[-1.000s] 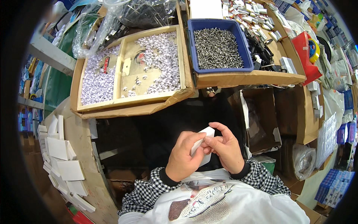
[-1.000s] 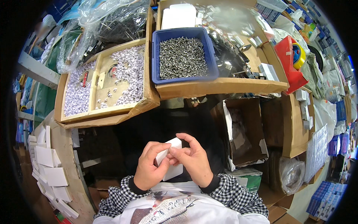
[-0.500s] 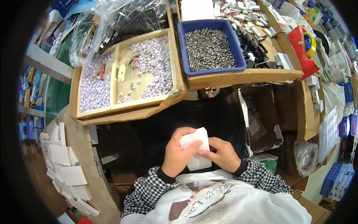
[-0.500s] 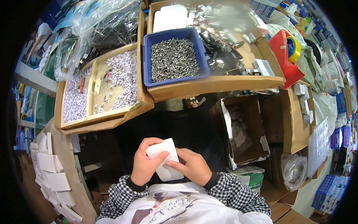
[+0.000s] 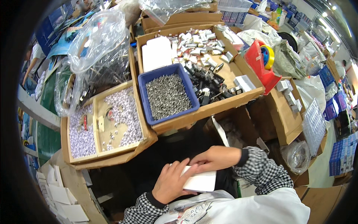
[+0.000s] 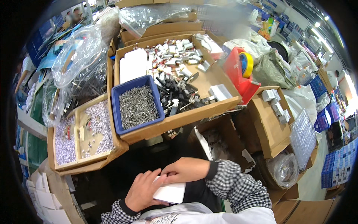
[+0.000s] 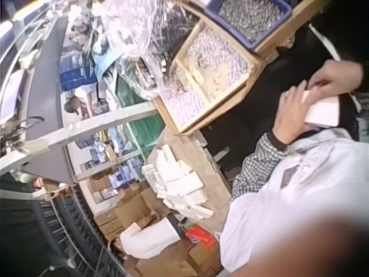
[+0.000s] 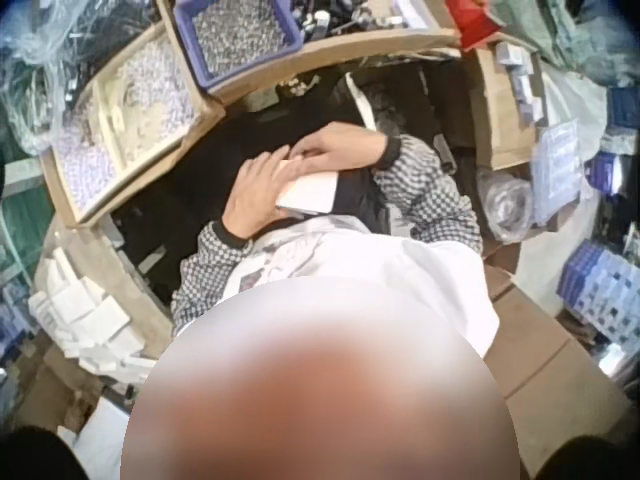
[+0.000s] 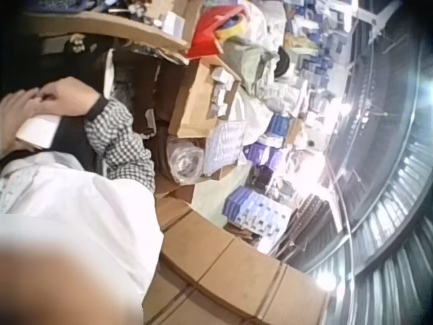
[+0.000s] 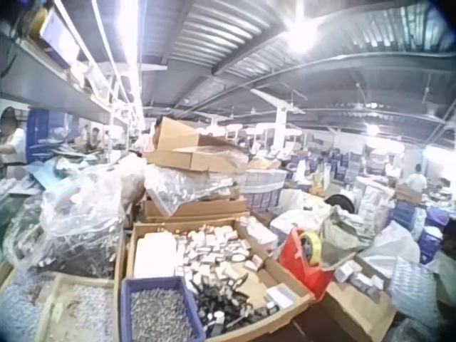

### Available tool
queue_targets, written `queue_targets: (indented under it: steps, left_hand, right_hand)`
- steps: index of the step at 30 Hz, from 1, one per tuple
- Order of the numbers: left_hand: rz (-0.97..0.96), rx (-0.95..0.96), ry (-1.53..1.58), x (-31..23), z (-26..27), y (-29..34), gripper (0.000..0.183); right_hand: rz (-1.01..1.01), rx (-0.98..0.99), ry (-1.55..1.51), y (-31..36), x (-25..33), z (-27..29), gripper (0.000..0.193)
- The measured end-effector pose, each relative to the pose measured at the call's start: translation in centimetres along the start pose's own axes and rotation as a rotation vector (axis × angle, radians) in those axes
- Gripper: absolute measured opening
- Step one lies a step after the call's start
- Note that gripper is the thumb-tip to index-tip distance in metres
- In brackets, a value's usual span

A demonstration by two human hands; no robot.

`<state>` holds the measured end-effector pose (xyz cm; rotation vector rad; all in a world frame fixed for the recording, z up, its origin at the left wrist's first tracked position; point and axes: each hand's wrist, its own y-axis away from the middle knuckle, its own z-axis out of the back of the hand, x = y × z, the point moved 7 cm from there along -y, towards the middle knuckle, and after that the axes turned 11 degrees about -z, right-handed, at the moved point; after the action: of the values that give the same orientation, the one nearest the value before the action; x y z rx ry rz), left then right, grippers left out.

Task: The person assembles small electronic components into white rectangular boxes. They pick up components from trays, place them inside the boxes, and seal the boxes with tape. The process is repeated for multiple units.

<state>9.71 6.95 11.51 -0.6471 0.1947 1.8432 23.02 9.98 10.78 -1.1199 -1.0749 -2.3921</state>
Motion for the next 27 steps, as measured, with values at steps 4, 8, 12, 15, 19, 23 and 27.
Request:
queue_targets:
  steps: [4, 8, 12, 15, 19, 23, 27]
  left_hand:
    - [0.149, -0.061, 0.336, 1.4, -1.0, 1.6, 0.100]
    - [0.252, -0.045, 0.588, 1.9, -2.9, 2.1, 0.097]
    - [0.231, -0.063, 0.646, 1.9, -3.4, 1.8, 0.096]
    - [0.272, -0.091, 0.706, 2.4, -3.4, 2.1, 0.096]
    - [0.316, -0.128, 0.782, 3.2, -3.1, 2.5, 0.094]
    - [0.331, -0.126, 0.837, 3.7, -3.1, 2.2, 0.095]
    - [0.336, -0.127, 0.876, 3.9, -3.2, 2.0, 0.094]
  right_hand:
    - [-0.018, -0.432, -0.176, 5.9, 0.5, 11.0, 0.022]
    - [-0.060, -1.040, 0.692, 7.5, 0.0, 21.2, 0.018]
    - [-0.315, -0.831, 1.229, 4.4, -4.3, 23.4, 0.021]
    - [-0.214, -0.855, 1.191, 5.2, -4.3, 23.6, 0.017]
    - [-0.170, -0.882, 0.929, 7.9, -2.2, 24.5, 0.010]
    - [-0.146, -0.687, 0.832, 8.9, 0.2, 25.2, 0.013]
    - [-0.431, -0.512, 0.690, 8.4, -0.2, 26.4, 0.018]
